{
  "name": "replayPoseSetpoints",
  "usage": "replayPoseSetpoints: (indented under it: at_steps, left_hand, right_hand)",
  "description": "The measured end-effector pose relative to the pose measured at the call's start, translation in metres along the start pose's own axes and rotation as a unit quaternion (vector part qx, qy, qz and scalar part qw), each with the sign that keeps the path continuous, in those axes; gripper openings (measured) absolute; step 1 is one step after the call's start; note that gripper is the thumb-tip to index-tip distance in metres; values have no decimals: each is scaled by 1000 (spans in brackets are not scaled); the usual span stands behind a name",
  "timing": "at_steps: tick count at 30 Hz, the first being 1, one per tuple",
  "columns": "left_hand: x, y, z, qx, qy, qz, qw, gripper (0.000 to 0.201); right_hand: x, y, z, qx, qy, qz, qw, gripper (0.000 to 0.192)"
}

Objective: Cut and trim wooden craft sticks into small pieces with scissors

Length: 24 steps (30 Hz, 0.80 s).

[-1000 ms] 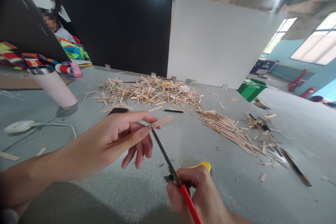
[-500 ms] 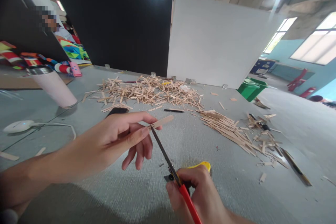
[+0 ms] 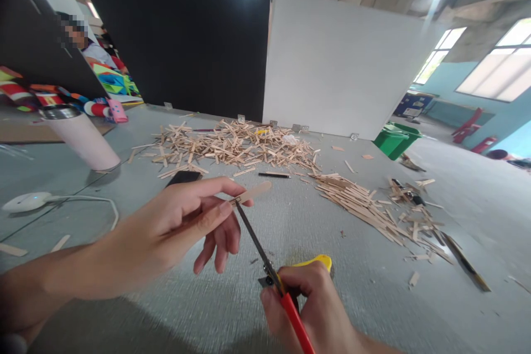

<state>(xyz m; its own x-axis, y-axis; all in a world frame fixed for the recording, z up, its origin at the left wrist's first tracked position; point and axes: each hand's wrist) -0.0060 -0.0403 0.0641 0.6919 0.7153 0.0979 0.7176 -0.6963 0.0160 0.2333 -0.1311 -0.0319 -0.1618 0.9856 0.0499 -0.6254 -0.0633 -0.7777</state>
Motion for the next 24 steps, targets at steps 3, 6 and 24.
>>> replayPoseSetpoints:
  at_steps: [3, 6, 24]
  left_hand:
    - [0, 5, 7, -37, 13, -14, 999, 24]
    - [0, 11, 14, -69, 35, -35, 996, 26]
    - [15, 0, 10, 20, 12, -33, 999, 25]
  right_hand:
    - [-1, 2, -2, -8, 7, -13, 1000, 41]
    - [0, 1, -2, 8, 7, -12, 1000, 40]
    - [2, -22, 22, 110, 31, 73, 991, 58]
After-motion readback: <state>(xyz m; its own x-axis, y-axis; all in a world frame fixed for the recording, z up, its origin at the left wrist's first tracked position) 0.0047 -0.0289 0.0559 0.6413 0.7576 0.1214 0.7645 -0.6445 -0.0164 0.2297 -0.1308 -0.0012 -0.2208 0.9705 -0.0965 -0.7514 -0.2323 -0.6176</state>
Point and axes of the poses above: each hand's wrist, its own x-axis towards the middle knuckle, its own y-axis out of the palm, z = x × y, and after that the axes turned 14 degrees about -x, right-handed
